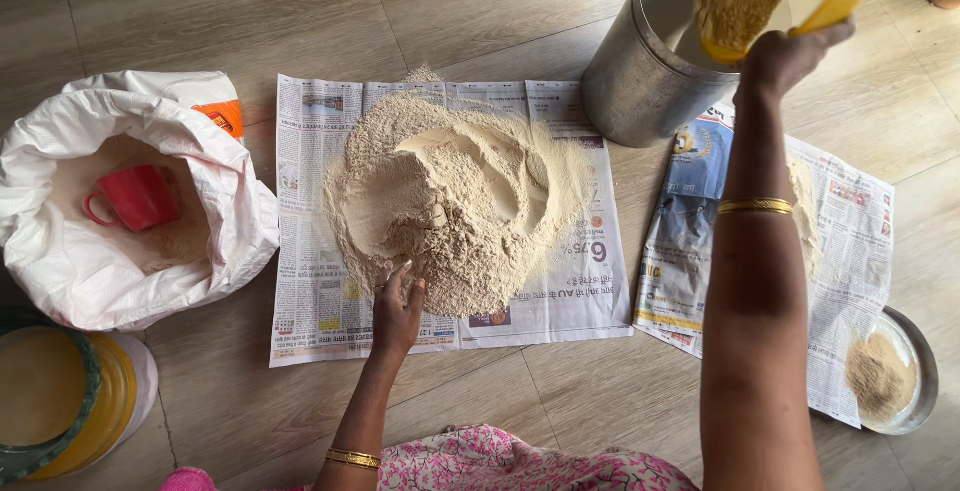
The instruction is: The person sieves flour on a newspaper placed on the floor, using a yellow sieve to filter the flour from a large metal container and a white bag.
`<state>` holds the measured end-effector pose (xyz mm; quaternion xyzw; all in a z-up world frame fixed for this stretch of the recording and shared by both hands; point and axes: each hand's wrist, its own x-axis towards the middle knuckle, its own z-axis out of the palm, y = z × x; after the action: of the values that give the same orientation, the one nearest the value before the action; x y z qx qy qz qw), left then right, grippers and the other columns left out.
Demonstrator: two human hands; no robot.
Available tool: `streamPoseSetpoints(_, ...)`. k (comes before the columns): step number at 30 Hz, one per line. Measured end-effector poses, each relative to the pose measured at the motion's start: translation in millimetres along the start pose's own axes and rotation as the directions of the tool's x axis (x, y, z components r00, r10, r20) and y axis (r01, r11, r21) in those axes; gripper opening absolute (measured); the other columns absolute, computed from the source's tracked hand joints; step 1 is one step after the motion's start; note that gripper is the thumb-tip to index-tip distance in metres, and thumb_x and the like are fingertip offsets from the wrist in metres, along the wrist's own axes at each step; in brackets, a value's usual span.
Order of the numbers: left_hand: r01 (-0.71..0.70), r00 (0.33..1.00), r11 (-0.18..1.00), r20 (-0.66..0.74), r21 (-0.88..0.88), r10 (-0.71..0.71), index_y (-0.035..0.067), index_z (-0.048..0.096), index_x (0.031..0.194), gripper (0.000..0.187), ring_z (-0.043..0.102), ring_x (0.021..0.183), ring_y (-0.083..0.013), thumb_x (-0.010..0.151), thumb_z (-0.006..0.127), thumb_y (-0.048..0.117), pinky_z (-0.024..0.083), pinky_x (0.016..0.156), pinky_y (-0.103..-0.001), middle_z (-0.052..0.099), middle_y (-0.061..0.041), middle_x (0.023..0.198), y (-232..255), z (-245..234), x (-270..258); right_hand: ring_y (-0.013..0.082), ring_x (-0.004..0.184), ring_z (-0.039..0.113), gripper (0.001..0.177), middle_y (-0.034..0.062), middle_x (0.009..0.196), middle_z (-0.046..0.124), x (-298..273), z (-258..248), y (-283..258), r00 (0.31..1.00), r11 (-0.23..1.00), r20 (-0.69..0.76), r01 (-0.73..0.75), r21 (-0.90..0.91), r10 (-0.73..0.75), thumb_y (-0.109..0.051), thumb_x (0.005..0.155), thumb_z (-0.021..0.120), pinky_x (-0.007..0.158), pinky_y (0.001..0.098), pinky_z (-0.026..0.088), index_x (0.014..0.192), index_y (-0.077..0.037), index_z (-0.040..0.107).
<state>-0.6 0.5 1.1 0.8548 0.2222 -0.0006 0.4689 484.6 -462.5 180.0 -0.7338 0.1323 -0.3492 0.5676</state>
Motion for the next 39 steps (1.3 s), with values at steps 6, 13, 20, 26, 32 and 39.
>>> streamPoseSetpoints(6, -0.005, 1.0, 1.0, -0.006, 0.013, 0.005, 0.005, 0.052, 0.145, 0.062, 0.033, 0.149, -0.0413, 0.101, 0.054, 0.048, 0.041, 0.114, -0.052, 0.034, -0.028, 0.158, 1.0, -3.7, 1.5, 0.0427, 0.141, 0.055, 0.079, 0.0217, 0.151, 0.044, -24.6, 7.6, 26.3, 0.83, 0.689, 0.302, 0.558, -0.463, -0.468, 0.027, 0.089, 0.041, 0.116, 0.0489, 0.053, 0.156, -0.01, 0.021)
streamPoseSetpoints(13, 0.078, 0.997, 0.997, 0.011, -0.028, -0.078, 0.007, 0.048, 0.146, 0.064, 0.037, 0.146, -0.0416, 0.1, 0.052, 0.05, 0.046, 0.11, -0.052, 0.029, -0.029, 0.16, -7.6, -2.4, 4.4, 0.0461, 0.136, 0.053, 0.071, 0.024, 0.149, 0.041, -72.0, 4.1, -40.1, 0.748, 0.495, 0.487, 0.663, -0.561, -0.451, 0.022, 0.092, 0.047, 0.106, 0.0455, 0.056, 0.153, -0.01, 0.03)
streamPoseSetpoints(20, 0.047, 0.999, 0.999, -0.006, -0.022, -0.047, 0.007, 0.048, 0.147, 0.063, 0.029, 0.15, -0.044, 0.102, 0.05, 0.05, 0.038, 0.114, -0.055, 0.032, -0.03, 0.158, -9.7, -0.3, 8.5, 0.0449, 0.147, 0.042, 0.065, 0.0236, 0.157, 0.04, -101.2, -14.9, -57.0, 0.785, 0.766, 0.254, 0.614, -0.191, -0.566, 0.014, 0.102, 0.044, 0.127, 0.054, 0.034, 0.159, -0.002, 0.018)
streamPoseSetpoints(26, 0.019, 0.999, 0.998, -0.036, -0.057, -0.021, 0.006, 0.048, 0.147, 0.06, 0.034, 0.148, -0.0422, 0.103, 0.051, 0.047, 0.037, 0.117, -0.055, 0.04, -0.029, 0.153, -10.2, 4.5, 11.8, 0.0522, 0.159, 0.012, 0.085, 0.0417, 0.169, 0.008, -207.5, -50.4, 15.7, 0.748, 0.754, 0.568, 0.579, -0.308, -0.343, 0.013, 0.099, 0.049, 0.131, 0.0546, 0.009, 0.155, 0.012, -0.015)
streamPoseSetpoints(32, 0.011, 0.999, 0.995, -0.045, -0.095, -0.015, 0.006, 0.048, 0.145, 0.057, 0.045, 0.14, -0.0378, 0.103, 0.053, 0.043, 0.044, 0.112, -0.051, 0.045, -0.026, 0.146, -6.6, 8.6, 6.9, 0.0489, 0.11, 0.057, 0.064, 0.0285, 0.125, 0.05, -288.4, -68.9, 18.0, 0.754, 0.756, 0.643, 0.498, -0.424, -0.135, 0.014, 0.086, 0.051, 0.09, 0.0558, 0.054, 0.145, -0.001, 0.033)
streamPoseSetpoints(39, 0.005, 0.998, 0.994, -0.064, -0.111, -0.013, 0.005, 0.05, 0.144, 0.055, 0.045, 0.138, -0.0373, 0.103, 0.054, 0.042, 0.044, 0.109, -0.051, 0.046, -0.025, 0.143, -13.5, -0.4, 3.6, 0.0557, 0.113, 0.053, 0.067, 0.0344, 0.128, 0.047, -343.5, -91.9, 12.3, 0.796, 0.804, 0.592, 0.432, -0.408, -0.127, 0.008, 0.084, 0.063, 0.095, 0.058, 0.047, 0.142, 0.003, 0.03)
